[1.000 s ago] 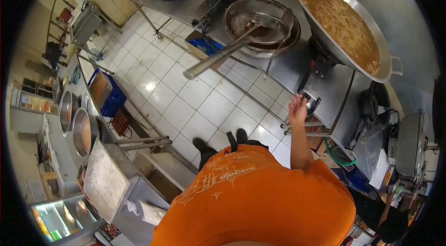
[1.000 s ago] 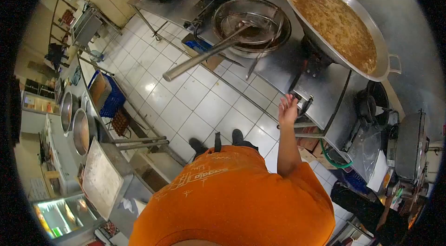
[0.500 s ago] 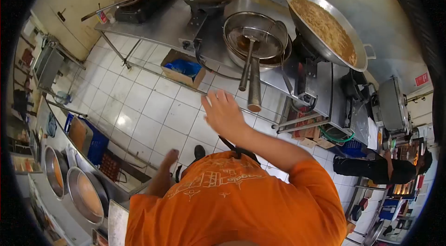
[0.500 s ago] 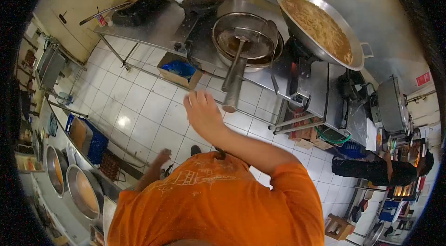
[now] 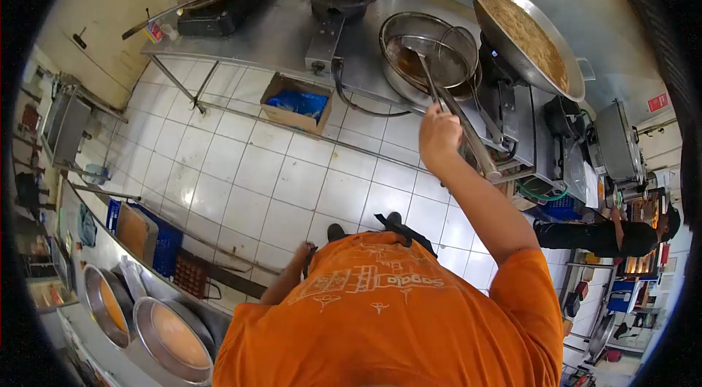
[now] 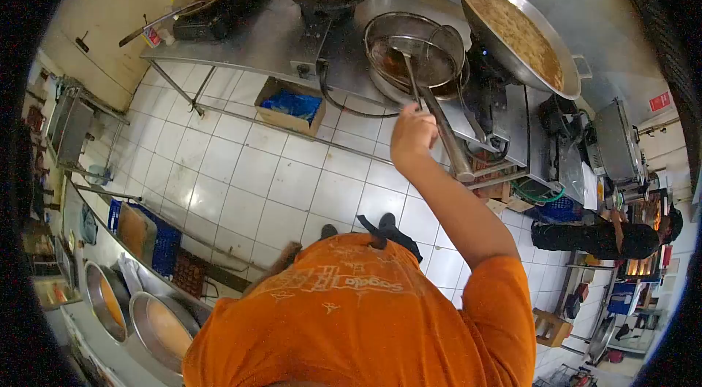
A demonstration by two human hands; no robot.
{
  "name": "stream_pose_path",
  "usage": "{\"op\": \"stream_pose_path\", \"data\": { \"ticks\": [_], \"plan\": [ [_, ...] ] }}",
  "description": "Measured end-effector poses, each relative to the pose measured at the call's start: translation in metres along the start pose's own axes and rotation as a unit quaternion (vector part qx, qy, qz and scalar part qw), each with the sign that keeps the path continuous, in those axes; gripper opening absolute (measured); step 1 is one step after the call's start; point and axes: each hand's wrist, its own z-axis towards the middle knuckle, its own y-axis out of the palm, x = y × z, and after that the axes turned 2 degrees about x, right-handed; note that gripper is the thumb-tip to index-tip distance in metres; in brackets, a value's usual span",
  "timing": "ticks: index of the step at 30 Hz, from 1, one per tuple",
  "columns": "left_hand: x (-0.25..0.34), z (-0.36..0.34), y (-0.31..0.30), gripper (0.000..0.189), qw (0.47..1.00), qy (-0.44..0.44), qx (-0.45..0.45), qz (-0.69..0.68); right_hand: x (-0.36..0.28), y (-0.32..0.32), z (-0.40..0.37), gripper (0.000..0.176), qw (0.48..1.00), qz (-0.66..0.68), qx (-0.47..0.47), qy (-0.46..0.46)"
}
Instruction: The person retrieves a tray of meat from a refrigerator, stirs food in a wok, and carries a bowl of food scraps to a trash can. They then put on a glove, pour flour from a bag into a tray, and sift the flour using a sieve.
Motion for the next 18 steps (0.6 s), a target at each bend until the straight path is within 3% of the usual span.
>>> {"op": "stream_pose_path", "data": {
  "ticks": [1, 2, 4, 6, 7, 10, 13, 15, 16, 18],
  "plan": [
    [0.010, -0.018, 0.001, 0.024, 0.962, -0.151, -0.155, -0.167, -0.002, -0.003, -0.002, 0.036, 1.000, -0.018, 0.001, 0.008],
    [0.018, -0.033, -0.001, 0.025, 0.891, -0.275, -0.251, -0.258, -0.003, -0.007, -0.008, 0.037, 0.999, -0.036, -0.002, 0.015],
    [0.018, -0.060, -0.012, 0.028, 0.847, -0.325, -0.318, -0.275, -0.006, -0.033, -0.013, 0.038, 0.998, -0.039, -0.021, 0.051],
    [0.009, -0.069, -0.023, 0.030, 0.834, -0.325, -0.360, -0.262, -0.014, -0.023, 0.013, 0.034, 0.993, 0.109, 0.012, 0.038],
    [0.002, -0.067, -0.024, 0.031, 0.835, -0.319, -0.369, -0.255, -0.015, -0.020, 0.030, 0.032, 0.982, 0.185, 0.029, 0.034],
    [-0.032, -0.042, -0.012, 0.035, 0.855, -0.283, -0.371, -0.226, 0.036, -0.118, 0.045, 0.023, 0.990, 0.098, 0.009, -0.104],
    [-0.071, 0.015, 0.004, 0.039, 0.895, -0.233, -0.316, -0.213, 0.092, -0.133, 0.075, 0.022, 0.988, 0.028, 0.030, -0.149],
    [-0.058, 0.064, -0.025, 0.041, 0.877, -0.345, -0.218, -0.254, 0.113, -0.101, 0.106, 0.022, 0.994, 0.041, 0.027, -0.101],
    [-0.055, 0.087, -0.029, 0.041, 0.856, -0.381, -0.210, -0.280, 0.118, -0.082, 0.112, 0.022, 0.996, 0.058, 0.022, -0.063],
    [-0.055, 0.123, -0.039, 0.042, 0.810, -0.451, -0.185, -0.325, 0.133, -0.056, 0.105, 0.021, 0.995, 0.050, 0.045, -0.072]
  ]
}}
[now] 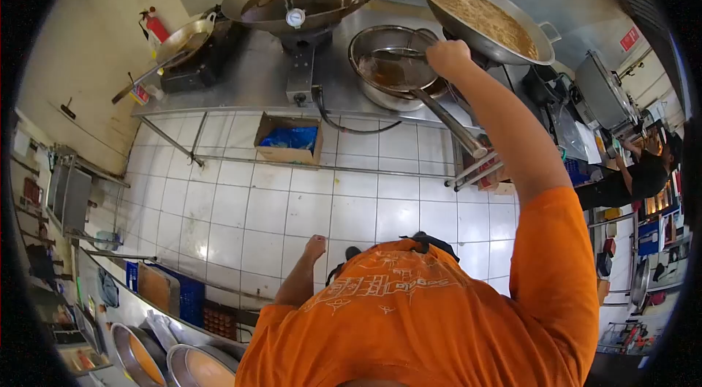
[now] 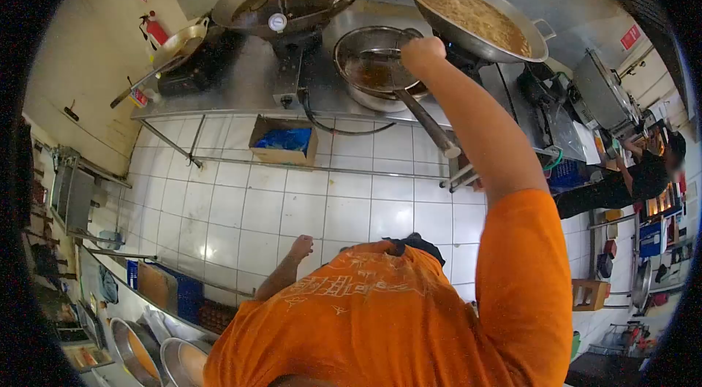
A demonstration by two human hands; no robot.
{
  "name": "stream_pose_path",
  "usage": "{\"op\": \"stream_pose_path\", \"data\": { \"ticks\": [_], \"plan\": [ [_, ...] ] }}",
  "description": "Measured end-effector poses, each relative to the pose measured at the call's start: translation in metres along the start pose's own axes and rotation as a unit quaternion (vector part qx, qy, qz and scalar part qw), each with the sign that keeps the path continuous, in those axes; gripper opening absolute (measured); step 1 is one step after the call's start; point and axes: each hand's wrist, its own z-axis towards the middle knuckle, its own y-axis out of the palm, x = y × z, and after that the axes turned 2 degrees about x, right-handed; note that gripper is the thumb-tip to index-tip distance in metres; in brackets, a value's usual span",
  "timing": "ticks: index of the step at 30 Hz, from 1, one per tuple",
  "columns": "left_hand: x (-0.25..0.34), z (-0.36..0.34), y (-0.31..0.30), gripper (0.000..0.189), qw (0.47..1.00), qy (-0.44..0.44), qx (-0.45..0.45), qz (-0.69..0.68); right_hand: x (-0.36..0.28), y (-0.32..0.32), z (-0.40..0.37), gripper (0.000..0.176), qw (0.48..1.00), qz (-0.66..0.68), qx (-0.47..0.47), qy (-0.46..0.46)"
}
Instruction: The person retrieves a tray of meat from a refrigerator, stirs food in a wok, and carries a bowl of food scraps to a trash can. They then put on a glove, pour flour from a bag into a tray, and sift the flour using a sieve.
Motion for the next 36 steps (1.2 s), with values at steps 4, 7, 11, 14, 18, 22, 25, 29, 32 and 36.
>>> {"op": "stream_pose_path", "data": {
  "ticks": [4, 7, 11, 14, 18, 22, 25, 29, 32, 36],
  "plan": [
    [0.057, -0.030, -0.010, 0.037, 0.994, 0.070, 0.026, -0.074, 0.042, -0.022, -0.042, 0.020, 0.997, -0.015, 0.067, 0.031],
    [0.038, -0.056, -0.008, 0.036, 0.991, 0.067, 0.030, -0.111, 0.082, -0.059, -0.103, 0.024, 0.993, 0.017, 0.101, 0.062],
    [-0.043, -0.097, 0.004, 0.030, 0.987, -0.074, -0.046, -0.135, 0.125, -0.085, -0.157, 0.036, 0.977, 0.007, 0.132, 0.169],
    [-0.080, -0.124, 0.017, 0.030, 0.994, -0.023, -0.091, 0.061, 0.182, -0.090, -0.171, 0.039, 0.971, 0.022, 0.119, 0.208],
    [-0.077, -0.128, 0.030, 0.031, 0.984, 0.011, -0.091, 0.155, 0.276, -0.078, -0.186, 0.033, 0.977, 0.008, 0.154, 0.145],
    [-0.042, -0.103, 0.059, 0.033, 0.954, 0.114, -0.067, 0.268, 0.360, -0.051, -0.185, 0.027, 0.987, -0.028, 0.161, 0.015],
    [0.008, -0.057, 0.106, 0.034, 0.723, 0.446, 0.110, 0.517, 0.384, -0.072, -0.186, 0.024, 0.993, -0.048, 0.106, 0.011],
    [0.117, 0.013, 0.176, 0.036, 0.791, 0.359, 0.065, 0.491, 0.412, -0.056, -0.173, 0.020, 0.993, -0.076, 0.082, -0.047],
    [0.243, 0.010, 0.237, 0.035, 0.986, 0.141, -0.088, -0.030, 0.407, -0.028, -0.158, 0.017, 0.998, -0.066, -0.010, -0.009],
    [0.346, -0.036, 0.285, 0.030, 0.967, 0.210, -0.133, -0.062, 0.388, 0.063, -0.134, 0.016, 0.998, -0.049, -0.013, 0.024]
  ]
}}
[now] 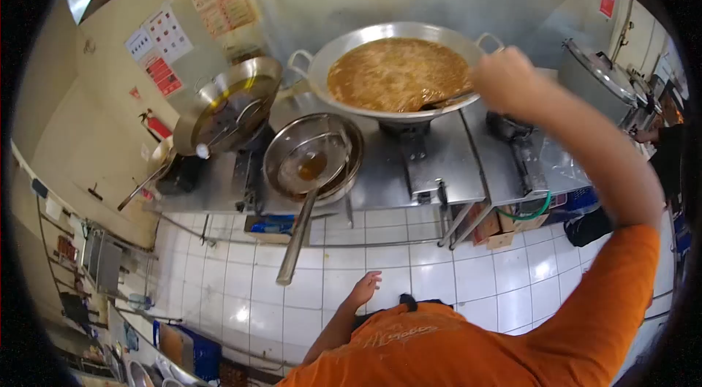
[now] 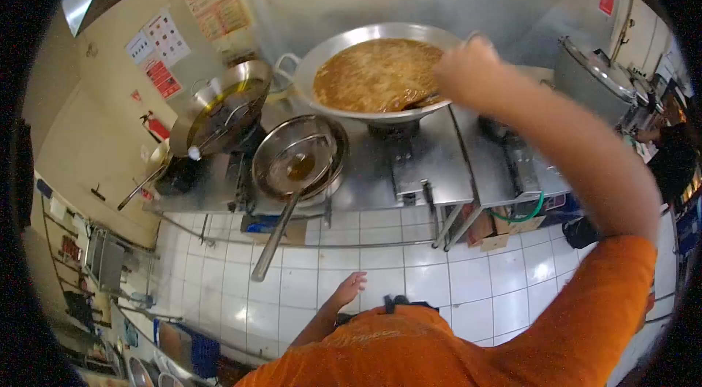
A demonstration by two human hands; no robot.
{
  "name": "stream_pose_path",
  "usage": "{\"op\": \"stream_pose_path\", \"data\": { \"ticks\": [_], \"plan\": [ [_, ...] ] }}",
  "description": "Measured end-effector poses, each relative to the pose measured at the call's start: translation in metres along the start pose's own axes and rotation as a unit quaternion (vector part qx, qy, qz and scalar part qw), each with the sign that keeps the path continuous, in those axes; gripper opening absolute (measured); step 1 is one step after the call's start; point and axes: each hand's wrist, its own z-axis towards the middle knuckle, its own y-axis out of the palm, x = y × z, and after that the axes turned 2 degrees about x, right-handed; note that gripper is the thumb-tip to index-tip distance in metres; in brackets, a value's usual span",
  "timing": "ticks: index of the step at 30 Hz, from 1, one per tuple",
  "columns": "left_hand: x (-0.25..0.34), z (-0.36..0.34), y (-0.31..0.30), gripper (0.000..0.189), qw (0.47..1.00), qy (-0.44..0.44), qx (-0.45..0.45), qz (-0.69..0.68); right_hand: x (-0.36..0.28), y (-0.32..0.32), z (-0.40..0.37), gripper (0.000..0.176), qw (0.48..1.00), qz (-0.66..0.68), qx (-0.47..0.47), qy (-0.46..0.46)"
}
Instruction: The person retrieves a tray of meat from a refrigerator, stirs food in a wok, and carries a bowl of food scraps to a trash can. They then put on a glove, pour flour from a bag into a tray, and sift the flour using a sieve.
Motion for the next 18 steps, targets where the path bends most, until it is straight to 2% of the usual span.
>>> {"op": "stream_pose_path", "data": {
  "ticks": [1, 2, 3, 4, 5, 7, 8, 9, 10, 11, 12, 13, 15, 16, 17, 18],
  "plan": [
    [0.004, 0.000, 0.005, 0.030, 1.000, -0.001, -0.010, -0.006, -0.002, 0.038, 0.012, 0.014, 0.999, -0.004, 0.045, -0.007],
    [0.013, -0.008, 0.003, 0.030, 1.000, -0.001, -0.016, -0.013, -0.015, 0.048, 0.017, 0.013, 0.998, 0.008, 0.049, 0.035],
    [0.017, -0.026, -0.001, 0.030, 1.000, -0.008, -0.020, -0.020, -0.022, 0.063, 0.024, 0.013, 0.997, 0.031, 0.070, 0.020],
    [0.018, -0.041, -0.004, 0.031, 0.997, -0.074, 0.005, -0.020, -0.029, 0.072, 0.035, 0.014, 0.998, 0.052, 0.040, 0.015],
    [0.014, -0.056, -0.013, 0.033, 0.990, -0.140, 0.031, -0.020, -0.036, 0.091, 0.048, 0.014, 0.996, 0.054, 0.064, 0.017],
    [-0.099, -0.083, -0.046, 0.034, 0.985, -0.149, 0.082, -0.021, -0.048, 0.123, 0.085, 0.013, 0.989, 0.064, 0.128, 0.023],
    [-0.138, -0.104, -0.067, 0.034, 0.984, -0.159, 0.072, 0.040, -0.052, 0.125, 0.104, 0.014, 0.991, 0.077, 0.106, 0.027],
    [-0.161, -0.129, -0.086, 0.034, 0.951, -0.118, -0.033, 0.285, -0.050, 0.125, 0.124, 0.015, 0.991, 0.079, 0.108, 0.032],
    [-0.172, -0.158, -0.099, 0.035, 0.855, -0.072, -0.152, 0.491, -0.052, 0.128, 0.140, 0.016, 0.990, 0.087, 0.103, 0.033],
    [-0.181, -0.188, -0.105, 0.035, 0.783, -0.090, -0.251, 0.562, -0.060, 0.133, 0.150, 0.016, 0.991, 0.096, 0.093, 0.030],
    [-0.190, -0.216, -0.107, 0.036, 0.817, -0.077, -0.191, 0.538, -0.069, 0.135, 0.154, 0.017, 0.990, 0.114, 0.082, 0.024],
    [-0.198, -0.237, -0.106, 0.037, 0.887, -0.106, -0.117, 0.434, -0.072, 0.130, 0.162, 0.018, 0.988, 0.129, 0.078, 0.019],
    [-0.208, -0.267, -0.104, 0.039, 0.977, -0.157, 0.021, 0.143, -0.070, 0.112, 0.181, 0.019, 0.984, 0.156, 0.086, 0.026],
    [-0.217, -0.277, -0.111, 0.041, 0.923, -0.052, -0.058, 0.378, -0.071, 0.107, 0.186, 0.020, 0.981, 0.170, 0.087, 0.033],
    [-0.227, -0.286, -0.119, 0.043, 0.802, 0.076, -0.083, 0.587, -0.074, 0.105, 0.188, 0.020, 0.979, 0.183, 0.083, 0.039],
    [-0.224, -0.293, -0.123, 0.044, 0.820, 0.028, -0.070, 0.568, -0.072, 0.092, 0.183, 0.021, 0.978, 0.197, 0.061, 0.034]
  ]
}}
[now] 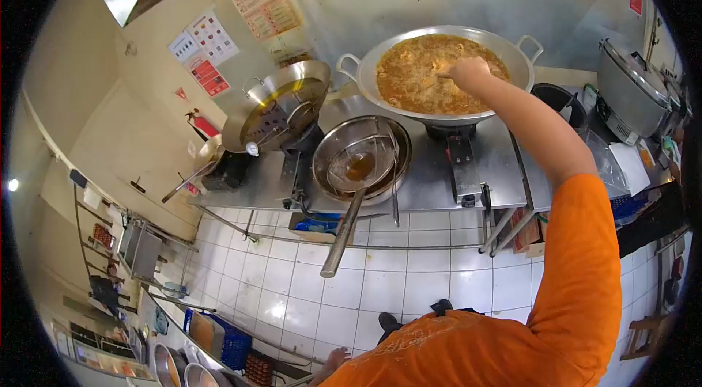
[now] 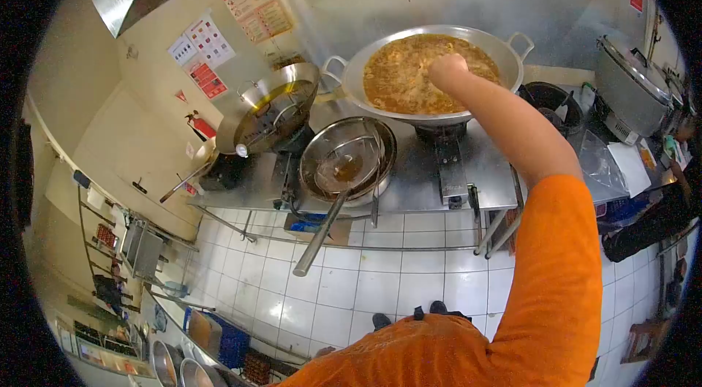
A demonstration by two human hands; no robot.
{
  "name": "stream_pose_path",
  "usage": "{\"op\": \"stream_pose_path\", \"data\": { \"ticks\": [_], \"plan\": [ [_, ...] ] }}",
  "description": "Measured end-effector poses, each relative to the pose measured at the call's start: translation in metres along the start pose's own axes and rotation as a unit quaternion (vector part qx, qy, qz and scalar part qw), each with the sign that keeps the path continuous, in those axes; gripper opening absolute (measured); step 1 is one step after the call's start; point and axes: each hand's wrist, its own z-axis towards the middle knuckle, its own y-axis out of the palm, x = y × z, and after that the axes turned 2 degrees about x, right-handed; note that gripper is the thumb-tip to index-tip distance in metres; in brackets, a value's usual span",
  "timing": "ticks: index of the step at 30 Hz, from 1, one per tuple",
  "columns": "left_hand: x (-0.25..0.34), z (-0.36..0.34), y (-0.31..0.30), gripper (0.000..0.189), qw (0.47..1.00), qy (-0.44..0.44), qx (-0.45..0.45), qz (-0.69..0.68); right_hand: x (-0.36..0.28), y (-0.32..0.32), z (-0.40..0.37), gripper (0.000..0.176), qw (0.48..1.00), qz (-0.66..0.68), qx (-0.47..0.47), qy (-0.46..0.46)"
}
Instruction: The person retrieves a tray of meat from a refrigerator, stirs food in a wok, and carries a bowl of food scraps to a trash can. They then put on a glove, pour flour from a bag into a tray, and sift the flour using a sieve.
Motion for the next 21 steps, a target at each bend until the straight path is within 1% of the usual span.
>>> {"op": "stream_pose_path", "data": {
  "ticks": [2, 3, 4, 5, 6, 7, 8, 9, 10, 11, 12, 13, 14, 15, 16, 17, 18, 19, 20, 21],
  "plan": [
    [0.001, -0.016, -0.014, 0.046, 0.994, -0.093, -0.022, -0.054, -0.003, -0.023, -0.004, 0.021, 0.999, 0.004, -0.037, 0.003],
    [0.000, -0.008, -0.015, 0.046, 0.838, -0.227, -0.058, -0.493, -0.007, -0.032, -0.003, 0.021, 0.999, 0.000, -0.054, 0.002],
    [-0.001, -0.001, -0.014, 0.046, 0.493, -0.378, 0.024, -0.783, -0.016, -0.038, -0.004, 0.022, 0.996, 0.004, -0.084, -0.001],
    [-0.004, 0.007, -0.017, 0.043, 0.496, -0.403, 0.024, -0.769, -0.017, -0.050, -0.004, 0.022, 0.994, 0.003, -0.106, 0.006],
    [-0.019, 0.011, -0.015, 0.040, 0.640, -0.228, -0.056, -0.732, -0.016, -0.062, -0.003, 0.023, 0.992, 0.003, -0.128, 0.015],
    [-0.029, 0.020, -0.015, 0.038, 0.540, -0.323, -0.036, -0.776, -0.011, -0.066, 0.002, 0.024, 0.994, -0.012, -0.108, -0.024],
    [-0.039, 0.040, -0.015, 0.039, 0.558, -0.352, -0.041, -0.751, -0.001, -0.060, 0.007, 0.025, 0.993, -0.022, -0.090, -0.068],
    [-0.048, 0.047, -0.011, 0.040, 0.573, -0.387, -0.051, -0.720, -0.010, -0.068, -0.001, 0.026, 0.992, -0.013, -0.106, -0.071],
    [-0.051, 0.048, -0.013, 0.038, 0.595, -0.382, -0.023, -0.707, -0.019, -0.077, -0.009, 0.027, 0.990, -0.003, -0.121, -0.074],
    [-0.058, 0.044, -0.018, 0.037, 0.620, -0.375, 0.005, -0.689, -0.036, -0.114, -0.034, 0.028, 0.987, 0.025, -0.159, -0.030],
    [-0.059, 0.040, -0.034, 0.036, 0.645, -0.369, 0.032, -0.668, -0.050, -0.133, -0.055, 0.028, 0.978, 0.055, -0.200, 0.018],
    [-0.081, 0.040, -0.025, 0.032, 0.610, -0.350, 0.017, -0.711, -0.047, -0.129, -0.061, 0.028, 0.989, 0.016, -0.128, -0.065],
    [-0.100, 0.039, -0.023, 0.029, 0.571, -0.333, 0.001, -0.750, -0.033, -0.119, -0.064, 0.028, 0.987, -0.025, -0.059, -0.150],
    [-0.121, 0.038, -0.014, 0.026, 0.531, -0.317, -0.018, -0.786, -0.036, -0.115, -0.072, 0.027, 0.986, -0.034, -0.058, -0.156],
    [-0.140, 0.032, -0.001, 0.029, 0.520, -0.274, -0.066, -0.806, -0.037, -0.110, -0.079, 0.027, 0.984, -0.043, -0.058, -0.162],
    [-0.159, 0.024, 0.005, 0.034, 0.497, -0.185, -0.144, -0.835, -0.052, -0.119, -0.082, 0.026, 0.988, -0.022, -0.123, -0.088],
    [-0.174, 0.016, 0.006, 0.040, 0.448, -0.135, -0.204, -0.860, -0.060, -0.130, -0.080, 0.026, 0.984, -0.003, -0.181, -0.007],
    [-0.190, 0.013, -0.001, 0.047, 0.399, -0.121, -0.249, -0.874, -0.055, -0.133, -0.076, 0.026, 0.971, 0.014, -0.224, 0.082],
    [-0.182, 0.004, -0.013, 0.042, 0.486, -0.248, -0.161, -0.823, -0.036, -0.120, -0.066, 0.027, 0.985, -0.072, -0.151, -0.047],
    [-0.174, -0.005, -0.026, 0.038, 0.556, -0.376, -0.084, -0.737, -0.037, -0.118, -0.090, 0.028, 0.988, -0.109, -0.092, -0.068]
  ]
}}
